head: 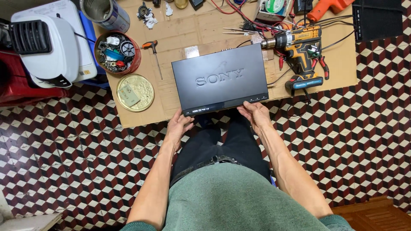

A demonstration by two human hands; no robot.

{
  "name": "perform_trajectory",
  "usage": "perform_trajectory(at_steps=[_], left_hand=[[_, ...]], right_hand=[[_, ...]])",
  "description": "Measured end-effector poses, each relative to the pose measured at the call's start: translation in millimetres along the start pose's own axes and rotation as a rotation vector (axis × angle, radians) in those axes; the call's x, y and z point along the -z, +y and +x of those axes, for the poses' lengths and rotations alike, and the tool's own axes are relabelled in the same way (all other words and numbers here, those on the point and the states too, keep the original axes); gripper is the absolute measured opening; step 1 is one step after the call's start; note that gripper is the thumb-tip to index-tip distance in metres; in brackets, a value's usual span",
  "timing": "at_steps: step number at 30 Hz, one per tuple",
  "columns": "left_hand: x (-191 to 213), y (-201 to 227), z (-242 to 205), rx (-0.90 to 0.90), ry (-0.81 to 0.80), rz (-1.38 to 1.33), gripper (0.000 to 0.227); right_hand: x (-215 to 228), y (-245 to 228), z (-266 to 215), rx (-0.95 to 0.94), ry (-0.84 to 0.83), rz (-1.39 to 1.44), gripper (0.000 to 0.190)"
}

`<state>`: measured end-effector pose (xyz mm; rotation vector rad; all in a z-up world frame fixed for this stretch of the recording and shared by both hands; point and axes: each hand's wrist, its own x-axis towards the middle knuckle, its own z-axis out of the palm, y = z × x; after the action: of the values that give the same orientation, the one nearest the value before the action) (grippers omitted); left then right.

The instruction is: The person uses a cordless drill to unscrew screws from the rear and sides of a Sony DVD player on a workbench, repositioning the unit to reach each screw, then uses a screwdriver on a screw and turns the player over to work on its underside.

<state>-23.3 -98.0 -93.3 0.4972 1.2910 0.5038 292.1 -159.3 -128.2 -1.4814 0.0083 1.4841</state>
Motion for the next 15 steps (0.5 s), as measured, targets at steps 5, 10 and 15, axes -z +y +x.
perform_trajectory(at_steps=[5, 10, 15], left_hand=[[-3.9, 6.4, -6.0, 0.01, -0.008, 0.031, 0.076], [-1.0, -1.1, 0.2, 0.011, 0.0, 0.0, 0.077], [-2.9, 2.0, -4.0, 0.007, -0.003, 0.026, 0.078]], right_hand=[[-0.7, 3.1, 0.6, 0.016, 0.022, -0.014, 0.016], [-1.9, 2.2, 0.8, 0.018, 0.023, -0.007, 0.014], [-0.1, 1.0, 2.3, 0.001, 0.013, -0.015, 0.014]])
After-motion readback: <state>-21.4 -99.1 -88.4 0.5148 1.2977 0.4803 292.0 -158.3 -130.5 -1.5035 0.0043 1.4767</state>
